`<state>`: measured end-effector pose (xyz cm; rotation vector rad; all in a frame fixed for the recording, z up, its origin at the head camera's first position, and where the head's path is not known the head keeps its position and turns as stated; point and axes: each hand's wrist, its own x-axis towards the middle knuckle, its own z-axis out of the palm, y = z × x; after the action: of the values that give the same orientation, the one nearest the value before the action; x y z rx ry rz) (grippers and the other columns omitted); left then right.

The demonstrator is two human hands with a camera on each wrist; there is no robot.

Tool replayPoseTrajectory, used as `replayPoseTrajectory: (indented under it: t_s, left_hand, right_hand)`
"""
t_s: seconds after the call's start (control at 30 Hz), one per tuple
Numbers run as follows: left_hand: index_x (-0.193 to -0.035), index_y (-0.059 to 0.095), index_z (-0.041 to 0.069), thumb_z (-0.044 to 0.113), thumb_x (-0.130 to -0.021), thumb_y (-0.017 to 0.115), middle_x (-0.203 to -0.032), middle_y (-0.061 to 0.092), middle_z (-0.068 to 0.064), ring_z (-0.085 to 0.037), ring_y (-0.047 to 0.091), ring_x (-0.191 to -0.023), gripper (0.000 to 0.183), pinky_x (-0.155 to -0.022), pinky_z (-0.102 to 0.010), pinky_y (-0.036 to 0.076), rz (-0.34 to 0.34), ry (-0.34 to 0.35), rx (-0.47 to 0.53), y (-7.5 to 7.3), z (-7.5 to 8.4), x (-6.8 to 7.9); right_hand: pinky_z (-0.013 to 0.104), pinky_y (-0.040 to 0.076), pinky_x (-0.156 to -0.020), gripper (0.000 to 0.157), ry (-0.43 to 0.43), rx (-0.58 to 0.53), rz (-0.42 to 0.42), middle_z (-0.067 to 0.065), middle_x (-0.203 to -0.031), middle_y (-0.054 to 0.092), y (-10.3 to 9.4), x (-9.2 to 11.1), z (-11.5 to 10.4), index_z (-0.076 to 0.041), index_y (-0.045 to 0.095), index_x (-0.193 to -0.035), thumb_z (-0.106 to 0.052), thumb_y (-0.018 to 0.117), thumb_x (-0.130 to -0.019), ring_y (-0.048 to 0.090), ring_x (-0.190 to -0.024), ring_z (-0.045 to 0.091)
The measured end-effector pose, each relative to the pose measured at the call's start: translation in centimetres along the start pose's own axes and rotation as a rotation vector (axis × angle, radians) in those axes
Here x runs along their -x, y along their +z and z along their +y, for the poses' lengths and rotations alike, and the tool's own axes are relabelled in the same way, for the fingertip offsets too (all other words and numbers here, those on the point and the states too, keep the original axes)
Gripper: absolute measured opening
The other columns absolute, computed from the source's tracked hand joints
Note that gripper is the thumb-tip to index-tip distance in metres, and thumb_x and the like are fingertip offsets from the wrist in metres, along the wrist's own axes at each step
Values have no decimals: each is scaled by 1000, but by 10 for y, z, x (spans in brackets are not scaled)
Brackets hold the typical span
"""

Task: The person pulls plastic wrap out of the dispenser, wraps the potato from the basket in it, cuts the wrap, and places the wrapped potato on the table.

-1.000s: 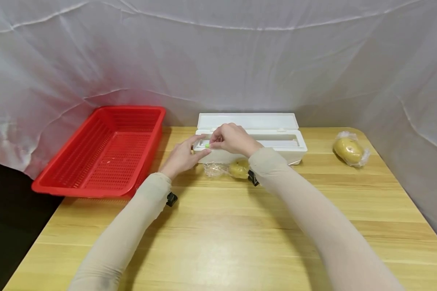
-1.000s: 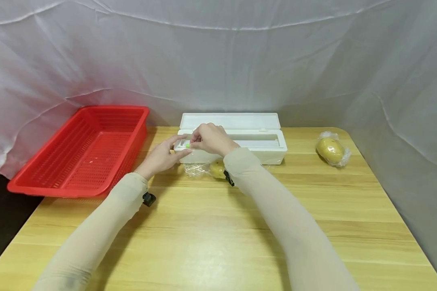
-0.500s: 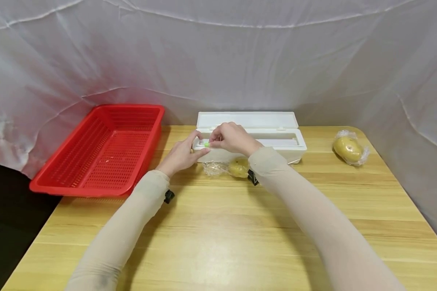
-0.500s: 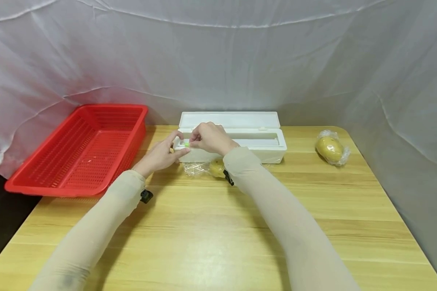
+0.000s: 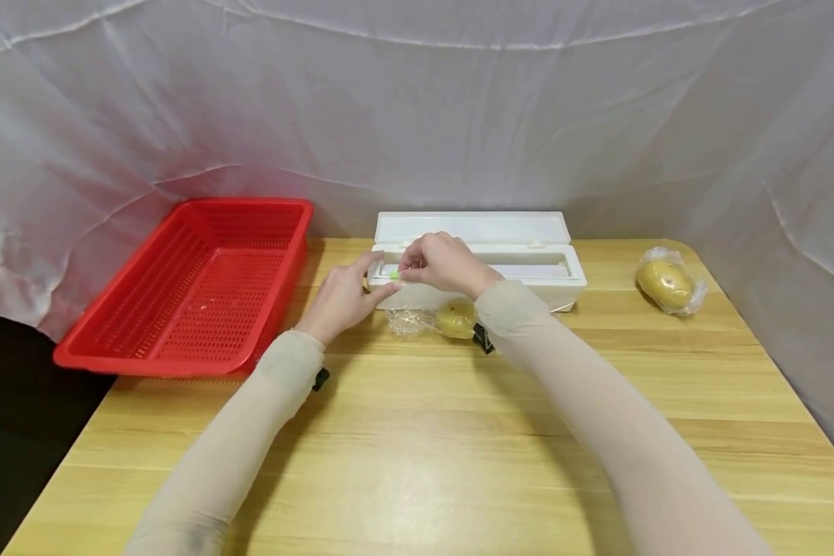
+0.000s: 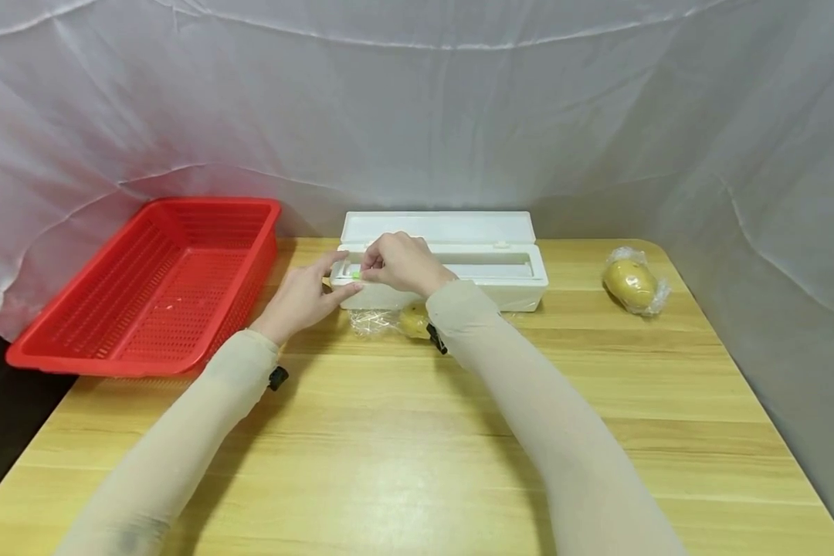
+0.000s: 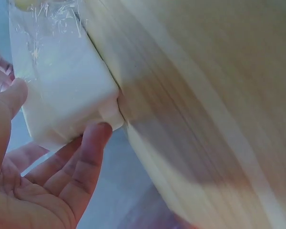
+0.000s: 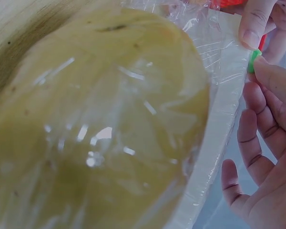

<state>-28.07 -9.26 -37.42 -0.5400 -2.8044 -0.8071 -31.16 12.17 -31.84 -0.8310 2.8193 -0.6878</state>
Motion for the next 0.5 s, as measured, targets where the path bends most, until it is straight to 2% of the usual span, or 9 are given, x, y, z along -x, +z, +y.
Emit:
replayPoseTrajectory:
  t_s: [0.07, 0.13, 0.2, 0.27, 0.33, 0.4, 0.5]
  left_hand:
    - [-154, 56, 10, 49, -98, 77, -90, 68, -14, -30, 60, -83, 72, -80, -42, 54, -6, 8, -9, -2, 1, -2]
    - [-152, 58, 5, 47, -98, 78, -101, 73, -19, -34, 67, -108, 72, -97, -46, 58, -13, 29, -22, -5, 1, -4]
    - [-149, 61, 0, 45, -98, 79, -119, 75, -23, -38, 61, -136, 70, -113, -50, 53, -13, 71, -46, -6, 1, -7]
    - [-145, 63, -4, 44, -99, 78, -136, 71, -25, -38, 48, -153, 68, -123, -52, 44, -14, 115, -79, -7, -1, -10]
    - [-143, 64, -6, 44, -100, 76, -139, 70, -25, -37, 48, -154, 67, -125, -50, 42, -20, 154, -109, -7, -2, -11]
    - [-142, 63, -7, 45, -101, 74, -151, 62, -26, -39, 52, -150, 67, -125, -49, 41, -29, 178, -135, -7, -2, -12]
    - [-144, 62, -8, 46, -101, 73, -152, 61, -25, -39, 54, -148, 69, -124, -50, 42, -34, 196, -166, -8, -3, -12]
  right_hand:
    - [38, 56, -93, 13, -1, -1, 0, 2, -102, 81, 0, 0, 0, -15, 82, -108, -25, 78, -100, 72, -93, 19]
    - [39, 56, -93, 13, -2, 2, 1, 2, -102, 81, -1, 0, -1, -15, 82, -108, -25, 78, -100, 72, -93, 19]
    - [39, 56, -93, 14, -6, 8, 4, 2, -103, 81, -1, 0, -1, -15, 82, -109, -25, 78, -100, 72, -94, 19]
    - [40, 56, -93, 14, -6, 17, 10, 2, -103, 81, 0, 0, 0, -15, 82, -109, -25, 77, -101, 71, -94, 20]
    - [41, 56, -94, 15, -5, 22, 14, 3, -104, 81, 1, 0, 1, -15, 81, -110, -25, 77, -101, 71, -95, 20]
    - [41, 55, -95, 16, -7, 33, 17, 3, -105, 81, 2, 0, 2, -14, 81, -112, -25, 77, -101, 71, -96, 20]
    - [43, 53, -96, 15, -18, 64, 26, 2, -104, 80, 2, 1, 1, -16, 81, -111, -26, 76, -101, 70, -94, 20]
